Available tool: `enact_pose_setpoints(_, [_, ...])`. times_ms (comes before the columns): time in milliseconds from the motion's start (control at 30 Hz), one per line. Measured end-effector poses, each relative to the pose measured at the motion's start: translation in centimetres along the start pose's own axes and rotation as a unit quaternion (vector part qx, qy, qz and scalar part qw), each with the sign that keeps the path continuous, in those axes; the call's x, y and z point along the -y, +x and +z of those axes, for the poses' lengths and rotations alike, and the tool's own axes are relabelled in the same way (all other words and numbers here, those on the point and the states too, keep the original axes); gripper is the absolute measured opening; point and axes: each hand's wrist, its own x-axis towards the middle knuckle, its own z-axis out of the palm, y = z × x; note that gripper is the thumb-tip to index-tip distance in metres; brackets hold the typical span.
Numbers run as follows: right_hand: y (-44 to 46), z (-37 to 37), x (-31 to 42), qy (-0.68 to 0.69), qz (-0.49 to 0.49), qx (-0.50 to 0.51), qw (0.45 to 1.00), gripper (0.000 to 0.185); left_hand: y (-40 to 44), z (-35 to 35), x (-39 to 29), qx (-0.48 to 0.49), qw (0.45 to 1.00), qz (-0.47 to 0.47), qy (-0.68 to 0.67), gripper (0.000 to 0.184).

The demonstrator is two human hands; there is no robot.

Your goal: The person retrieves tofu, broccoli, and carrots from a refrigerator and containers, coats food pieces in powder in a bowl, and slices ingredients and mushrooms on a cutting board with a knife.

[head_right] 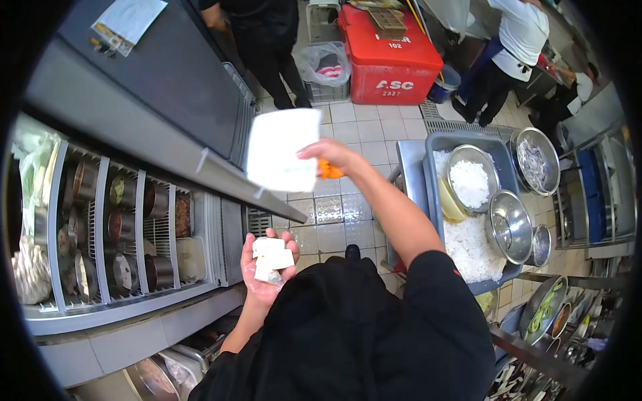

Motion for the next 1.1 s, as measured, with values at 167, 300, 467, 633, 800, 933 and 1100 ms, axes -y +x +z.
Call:
enact_pose_setpoints(167, [3.4, 4.3, -0.1, -0.046, 0.041, 0.171, 0.983, 0.03, 4.6, 3.2, 4.4, -0.013, 1.0, 0.024, -0.006, 0.044])
enact_pose_setpoints(300, [4.7, 9.1, -1.6, -0.099, 0.02, 0.254, 0.962, 0.021, 6.6, 5.0, 4.0, 0.012, 0.996, 0.087, -0.011, 0.048])
enact_pose_setpoints(467, [9.9, 6.3, -0.6, 0.041, 0.171, 0.328, 0.928, 0.032, 8.4, 7.0, 0.3, 0.063, 0.981, 0.185, 0.001, 0.051])
enact_pose_setpoints(633, [18.3, -6.4, 1.0, 0.096, 0.092, 0.2, 0.971, 0.037, 14.7, 8.9, -8.1, 0.08, 0.962, 0.252, 0.068, 0.049])
enact_pose_setpoints(800, [18.1, -25.5, 7.8, 0.106, -0.028, -0.053, 0.993, 0.036, 28.3, 13.3, -18.6, 0.008, 0.963, 0.197, 0.183, 0.047])
enact_pose_setpoints(933, [12.0, -34.8, 13.2, 0.174, -0.137, -0.279, 0.934, 0.028, 46.0, 17.6, -22.2, 0.016, 0.955, -0.002, 0.297, 0.047])
enact_pose_setpoints(1100, [8.2, -44.6, 13.6, 0.282, -0.264, -0.414, 0.824, 0.026, 66.4, 19.0, -17.0, -0.059, 0.95, -0.166, 0.259, 0.043])
